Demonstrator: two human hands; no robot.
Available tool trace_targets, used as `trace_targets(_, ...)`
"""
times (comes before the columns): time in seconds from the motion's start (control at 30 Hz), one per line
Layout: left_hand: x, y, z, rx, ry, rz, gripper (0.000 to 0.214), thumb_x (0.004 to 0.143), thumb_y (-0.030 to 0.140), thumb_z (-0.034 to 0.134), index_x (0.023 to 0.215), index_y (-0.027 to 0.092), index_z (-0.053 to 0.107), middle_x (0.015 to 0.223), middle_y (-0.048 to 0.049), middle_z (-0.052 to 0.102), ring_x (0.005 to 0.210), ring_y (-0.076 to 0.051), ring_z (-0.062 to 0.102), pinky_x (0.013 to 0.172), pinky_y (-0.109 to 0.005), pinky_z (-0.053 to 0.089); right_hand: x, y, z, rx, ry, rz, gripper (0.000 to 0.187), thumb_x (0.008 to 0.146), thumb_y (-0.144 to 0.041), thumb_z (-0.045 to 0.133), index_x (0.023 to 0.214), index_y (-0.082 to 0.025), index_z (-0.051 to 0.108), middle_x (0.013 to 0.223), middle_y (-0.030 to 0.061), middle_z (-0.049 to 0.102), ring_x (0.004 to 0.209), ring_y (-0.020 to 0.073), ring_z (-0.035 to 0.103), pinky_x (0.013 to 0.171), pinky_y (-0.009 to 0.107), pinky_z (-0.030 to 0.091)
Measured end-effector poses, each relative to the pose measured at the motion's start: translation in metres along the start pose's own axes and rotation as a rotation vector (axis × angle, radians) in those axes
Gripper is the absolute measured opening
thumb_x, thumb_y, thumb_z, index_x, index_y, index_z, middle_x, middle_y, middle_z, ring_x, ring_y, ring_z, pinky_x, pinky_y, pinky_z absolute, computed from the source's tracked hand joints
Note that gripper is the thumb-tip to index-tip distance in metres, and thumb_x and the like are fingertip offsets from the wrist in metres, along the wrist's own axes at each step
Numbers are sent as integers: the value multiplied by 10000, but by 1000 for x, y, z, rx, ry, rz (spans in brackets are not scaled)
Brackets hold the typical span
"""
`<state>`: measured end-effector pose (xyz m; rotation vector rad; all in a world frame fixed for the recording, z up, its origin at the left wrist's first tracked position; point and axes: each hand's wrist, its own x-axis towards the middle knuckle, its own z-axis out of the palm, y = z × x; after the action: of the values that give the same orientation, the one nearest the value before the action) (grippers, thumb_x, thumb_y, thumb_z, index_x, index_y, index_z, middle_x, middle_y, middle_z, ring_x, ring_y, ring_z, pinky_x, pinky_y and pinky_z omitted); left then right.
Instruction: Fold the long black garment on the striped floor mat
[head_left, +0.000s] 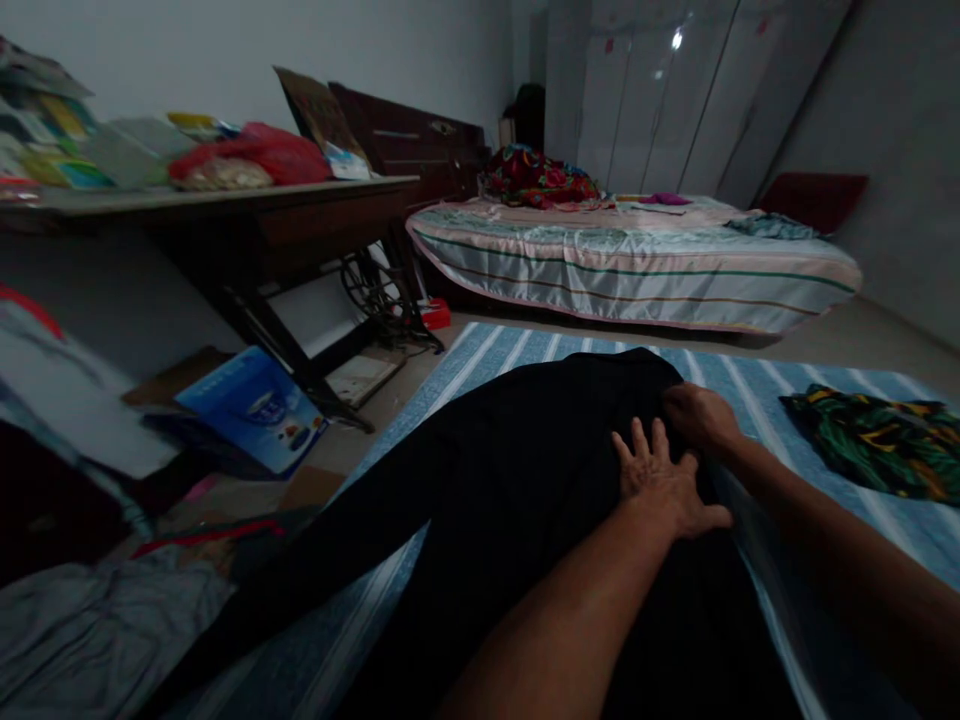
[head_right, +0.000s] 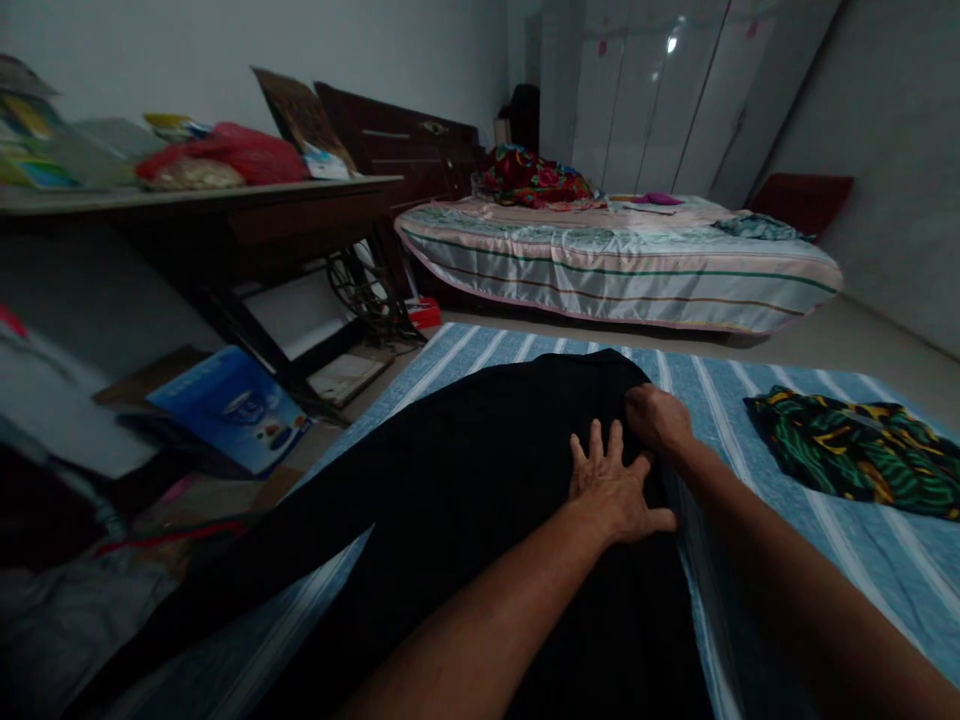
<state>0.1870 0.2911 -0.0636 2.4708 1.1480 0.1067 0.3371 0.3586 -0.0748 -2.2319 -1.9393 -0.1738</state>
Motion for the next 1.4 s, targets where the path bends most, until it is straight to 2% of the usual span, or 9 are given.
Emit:
trace_targets(0.37,-1,1,4,38,-19,3,850,688,711,456,1380,225,366,1539,-132,87,1368,-441,-85,1022,-674,-65,2,2,15,-53,8,-25,353,908,-228,316,1105,-139,596,1055,147,606,950,251,588,761,341,444)
trace_targets(0.53,-12,11,-3,163,105,131,701,794,590,411,1256,73,514,1409,-221,348,1347,-394,156,1070,-613,39,-17,-6,1,21,55,-49,371,922,-314,317,1146,-158,569,1144,145,591,968,259,590,778,351,452)
trace_targets(0.7,-72,23,-20,212,226,280,378,861,402,397,935,127,645,1053,-128,585,1128,-277,448,1061,-590,179,-38,-6,-4,117,-130,-52,414,907,-401,362,1112,-128,595,1069,149,635,941,264,623,763,340,478)
trace_targets(0.83,-161,7,-40,185,254,268,303,861,381,439,869,143,626,1013,-86,613,1085,-252,508,1026,-571,277,-57,-24,-25,105,-27,-181,403,887,-396,393,1138,-150,589,1124,141,622,983,270,616,782,346,484)
trace_targets(0.97,-263,-30,-62,67,250,16,213,840,334,513,836,155,628,944,-55,653,920,-202,604,894,-395,440,-87,-89,-66,194,-122,-336,331,869,-341,437,1122,-213,607,1082,84,666,943,234,643,747,304,498)
trace_targets(1.07,-333,-54,-69,-69,326,-192,159,839,249,509,875,161,636,904,-42,664,868,-168,619,799,-286,480,-118,-162,-95,243,-186,-577,303,879,-310,433,1106,-229,617,1123,67,656,1009,226,620,807,305,486)
trace_targets(1.17,-389,-64,-63,-140,457,-384,168,839,238,497,911,183,638,965,-34,668,924,-165,615,850,-286,480,-150,-240,-113,291,-269,-758,287,879,-293,458,1106,-219,619,1089,48,668,974,202,627,782,262,480)
trace_targets(1.27,-421,-64,-48,-167,556,-511,193,835,237,491,950,191,639,1041,-39,665,991,-174,609,904,-310,483,-175,-312,-120,324,-297,-856,267,879,-295,482,1092,-220,623,1091,32,658,980,184,611,785,227,459)
trace_targets(1.4,-434,-64,-17,-102,634,-522,240,815,205,504,1014,181,635,1142,-70,643,1075,-203,586,942,-365,489,-197,-379,-122,316,-281,-878,276,868,-239,488,1105,-166,609,1099,72,629,996,212,581,823,279,442)
